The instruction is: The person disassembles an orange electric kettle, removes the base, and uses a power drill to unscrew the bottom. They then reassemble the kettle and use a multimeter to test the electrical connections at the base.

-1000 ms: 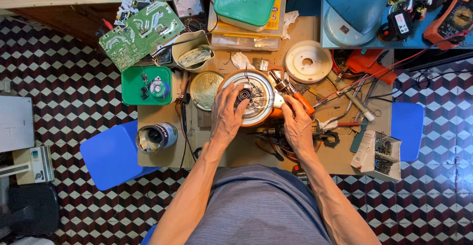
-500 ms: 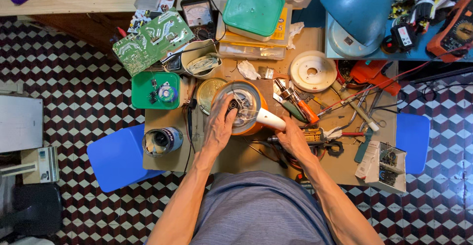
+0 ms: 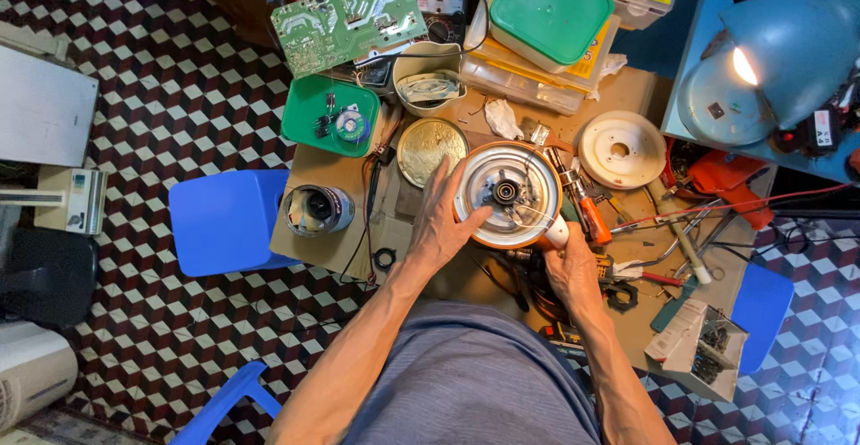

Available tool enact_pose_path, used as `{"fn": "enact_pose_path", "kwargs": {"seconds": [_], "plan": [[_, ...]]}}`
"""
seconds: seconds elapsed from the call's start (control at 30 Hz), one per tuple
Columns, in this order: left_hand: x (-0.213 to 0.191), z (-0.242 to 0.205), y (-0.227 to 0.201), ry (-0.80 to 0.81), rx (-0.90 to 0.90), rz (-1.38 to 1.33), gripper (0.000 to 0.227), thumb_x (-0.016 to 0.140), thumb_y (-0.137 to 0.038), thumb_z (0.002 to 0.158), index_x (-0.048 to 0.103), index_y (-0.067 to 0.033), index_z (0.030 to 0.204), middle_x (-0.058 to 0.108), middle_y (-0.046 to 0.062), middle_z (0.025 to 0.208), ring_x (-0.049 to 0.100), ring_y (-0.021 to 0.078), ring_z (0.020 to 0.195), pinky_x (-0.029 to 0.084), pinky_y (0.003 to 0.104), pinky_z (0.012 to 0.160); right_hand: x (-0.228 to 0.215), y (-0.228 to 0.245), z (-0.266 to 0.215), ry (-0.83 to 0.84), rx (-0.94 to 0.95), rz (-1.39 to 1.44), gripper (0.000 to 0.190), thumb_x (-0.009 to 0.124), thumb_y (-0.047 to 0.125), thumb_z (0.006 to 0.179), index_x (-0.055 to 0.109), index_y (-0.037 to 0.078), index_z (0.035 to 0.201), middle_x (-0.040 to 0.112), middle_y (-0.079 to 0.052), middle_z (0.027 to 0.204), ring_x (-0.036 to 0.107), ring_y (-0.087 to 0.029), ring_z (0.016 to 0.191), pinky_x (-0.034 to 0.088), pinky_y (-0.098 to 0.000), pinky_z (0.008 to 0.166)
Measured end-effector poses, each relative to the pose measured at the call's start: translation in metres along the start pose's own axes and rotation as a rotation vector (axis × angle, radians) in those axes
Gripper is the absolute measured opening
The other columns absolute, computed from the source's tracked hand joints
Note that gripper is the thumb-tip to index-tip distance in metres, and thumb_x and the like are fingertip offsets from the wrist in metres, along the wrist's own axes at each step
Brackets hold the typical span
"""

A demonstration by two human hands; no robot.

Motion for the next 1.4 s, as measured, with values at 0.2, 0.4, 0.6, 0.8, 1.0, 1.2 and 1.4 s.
{"fn": "enact_pose_path", "kwargs": {"seconds": [0.2, 0.4, 0.6, 0.8, 1.0, 1.2, 1.4], "plan": [[0.015, -0.005, -0.006, 0.06, 0.019, -0.259, 0.087, 0.074, -0.038, 0.093, 0.028, -0.0091, 0.161, 0.039, 0.025, 0.164, 0.038, 0.0392, 0.154, 0.032, 0.048, 0.127, 0.0, -0.017, -0.009, 0.009, 0.0, 0.103, 0.019, 0.052, 0.012, 0.098, 0.054, 0.006, 0.116, 0.062, -0.011, 0.084, 0.056, -0.021, 0.073, 0.05, -0.0367, 0.071], [0.028, -0.016, -0.015, 0.031, 0.046, -0.13, 0.075, 0.075, -0.032, 0.096, 0.038, -0.0132, 0.158, 0.027, 0.03, 0.166, 0.028, 0.0449, 0.154, 0.031, 0.051, 0.123, 0.002, -0.024, -0.011, -0.04, 0.024, 0.133, 0.021, 0.06, 0.02, 0.1, 0.054, 0.006, 0.113, 0.066, -0.009, 0.092, 0.061, -0.017, 0.081, 0.051, -0.0351, 0.077], [0.03, -0.018, -0.02, 0.014, 0.049, -0.176, 0.056, 0.075, -0.028, 0.094, 0.053, -0.0133, 0.143, 0.027, 0.03, 0.165, 0.035, 0.0441, 0.151, 0.04, 0.047, 0.118, 0.002, -0.024, -0.011, -0.034, 0.085, 0.122, 0.024, 0.061, 0.022, 0.1, 0.055, 0.007, 0.117, 0.068, -0.011, 0.095, 0.061, -0.02, 0.084, 0.052, -0.0366, 0.08], [0.025, -0.016, -0.025, 0.005, 0.044, -0.138, 0.051, 0.075, -0.03, 0.093, 0.054, -0.0151, 0.137, 0.034, 0.026, 0.165, 0.045, 0.0416, 0.148, 0.042, 0.046, 0.119, -0.001, -0.017, -0.012, -0.045, 0.06, 0.178, 0.026, 0.062, 0.023, 0.099, 0.056, 0.007, 0.118, 0.07, -0.009, 0.099, 0.063, -0.018, 0.089, 0.051, -0.0341, 0.083], [0.025, -0.01, -0.026, 0.063, 0.041, -0.134, 0.052, 0.074, -0.029, 0.093, 0.058, -0.0193, 0.141, 0.023, 0.029, 0.166, 0.032, 0.0472, 0.151, 0.04, 0.049, 0.116, -0.003, -0.011, -0.013, -0.039, 0.043, 0.186, 0.025, 0.063, 0.024, 0.1, 0.056, 0.005, 0.115, 0.069, -0.009, 0.098, 0.062, -0.018, 0.089, 0.051, -0.0336, 0.083], [0.029, -0.001, -0.022, 0.131, 0.011, -0.171, 0.047, 0.073, -0.024, 0.094, 0.062, -0.0193, 0.14, 0.015, 0.033, 0.168, 0.033, 0.0475, 0.15, 0.042, 0.048, 0.115, -0.001, -0.022, -0.007, -0.031, 0.078, 0.139, 0.027, 0.062, 0.025, 0.1, 0.055, 0.005, 0.116, 0.068, -0.011, 0.097, 0.061, -0.019, 0.087, 0.051, -0.0338, 0.081], [0.031, 0.011, -0.026, 0.082, 0.074, -0.161, 0.047, 0.078, -0.024, 0.089, 0.065, -0.0142, 0.134, 0.022, 0.034, 0.165, 0.04, 0.0479, 0.147, 0.043, 0.045, 0.115, 0.003, -0.036, 0.004, -0.04, 0.09, 0.022, 0.027, 0.059, 0.021, 0.099, 0.053, 0.007, 0.121, 0.069, -0.014, 0.095, 0.064, -0.023, 0.08, 0.052, -0.0381, 0.075]]}}
Point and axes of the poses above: each hand's wrist, its own z-axis towards the middle knuckle, its own x-axis out of the palm, y = z × x, the point moved 1 cm from there along z, towards the middle knuckle
